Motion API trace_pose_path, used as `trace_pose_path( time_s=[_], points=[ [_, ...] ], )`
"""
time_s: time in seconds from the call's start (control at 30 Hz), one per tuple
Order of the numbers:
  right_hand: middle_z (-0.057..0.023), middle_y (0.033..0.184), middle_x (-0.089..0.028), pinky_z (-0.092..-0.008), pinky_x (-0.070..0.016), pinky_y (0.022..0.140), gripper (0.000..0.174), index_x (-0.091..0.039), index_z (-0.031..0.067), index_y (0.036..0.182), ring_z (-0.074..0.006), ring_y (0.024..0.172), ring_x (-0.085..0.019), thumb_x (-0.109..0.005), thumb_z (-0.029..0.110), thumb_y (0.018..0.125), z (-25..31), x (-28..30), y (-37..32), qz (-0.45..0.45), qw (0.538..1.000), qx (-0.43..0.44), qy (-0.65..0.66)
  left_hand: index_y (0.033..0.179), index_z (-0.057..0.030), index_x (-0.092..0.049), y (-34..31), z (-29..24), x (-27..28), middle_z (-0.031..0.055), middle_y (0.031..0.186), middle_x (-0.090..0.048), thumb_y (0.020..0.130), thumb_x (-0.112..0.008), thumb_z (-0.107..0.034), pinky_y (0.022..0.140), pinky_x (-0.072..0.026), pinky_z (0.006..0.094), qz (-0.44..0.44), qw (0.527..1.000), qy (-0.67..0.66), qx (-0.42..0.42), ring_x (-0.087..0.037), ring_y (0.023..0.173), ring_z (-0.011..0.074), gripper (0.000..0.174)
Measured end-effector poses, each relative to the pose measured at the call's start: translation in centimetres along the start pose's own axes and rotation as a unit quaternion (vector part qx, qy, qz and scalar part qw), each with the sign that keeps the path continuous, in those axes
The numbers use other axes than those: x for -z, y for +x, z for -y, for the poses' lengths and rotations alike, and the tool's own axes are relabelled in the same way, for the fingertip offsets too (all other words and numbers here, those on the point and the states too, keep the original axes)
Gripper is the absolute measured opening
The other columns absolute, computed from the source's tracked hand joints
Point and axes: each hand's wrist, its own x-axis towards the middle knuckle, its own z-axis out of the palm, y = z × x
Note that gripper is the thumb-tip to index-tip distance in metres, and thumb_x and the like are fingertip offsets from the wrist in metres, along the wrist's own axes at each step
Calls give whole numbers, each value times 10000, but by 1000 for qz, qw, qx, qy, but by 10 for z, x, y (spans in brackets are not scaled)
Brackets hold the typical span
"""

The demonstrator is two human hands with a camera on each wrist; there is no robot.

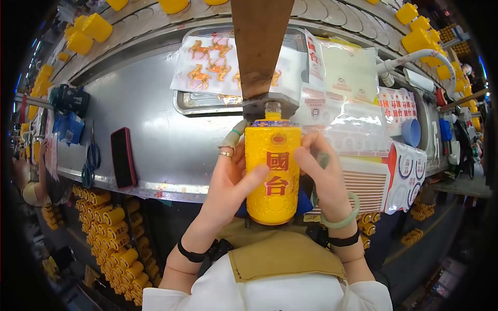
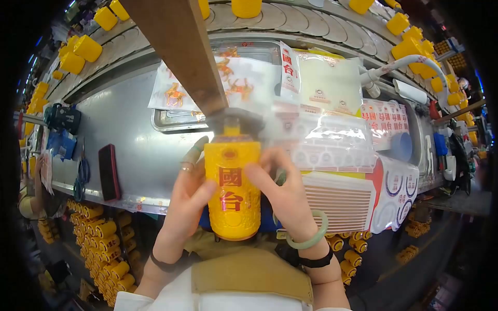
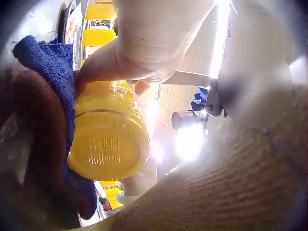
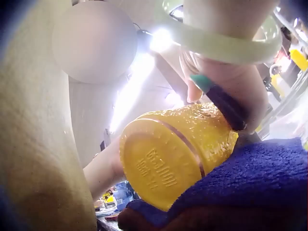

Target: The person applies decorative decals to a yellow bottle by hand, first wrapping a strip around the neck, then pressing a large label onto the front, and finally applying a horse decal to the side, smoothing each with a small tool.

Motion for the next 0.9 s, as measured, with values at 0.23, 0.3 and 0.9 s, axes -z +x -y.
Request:
trace_pose_path(
  time_s=[0.23,0.3,0.9],
  points=[
    [53,882,-463,-227,-376,747,184,-554,77,933,-54,829,-425,-733,114,950,-10,1,1,6,999,38,-28,1650,-80,-80,-7,5,-5,170,1601,-341,804,-816,-4,1203,-331,438,20,998,53,-13,-379,1471,280,1124],
    [53,883,-462,-224,-372,746,187,-551,77,933,-53,828,-424,-733,115,951,-5,0,0,5,1000,18,-14,1649,-77,-90,-8,6,-5,169,1601,-342,827,-800,-27,1202,-332,437,20,997,67,-25,-385,1467,280,1088],
    [44,879,-431,-219,-375,742,299,-524,82,952,-62,813,-416,-811,136,885,-11,-1,-3,-1,1000,16,-20,1611,-17,-210,8,2,1,160,1553,-405,999,-664,-77,1168,-382,395,-6,999,47,-14,-434,1417,236,764]
  ],
)
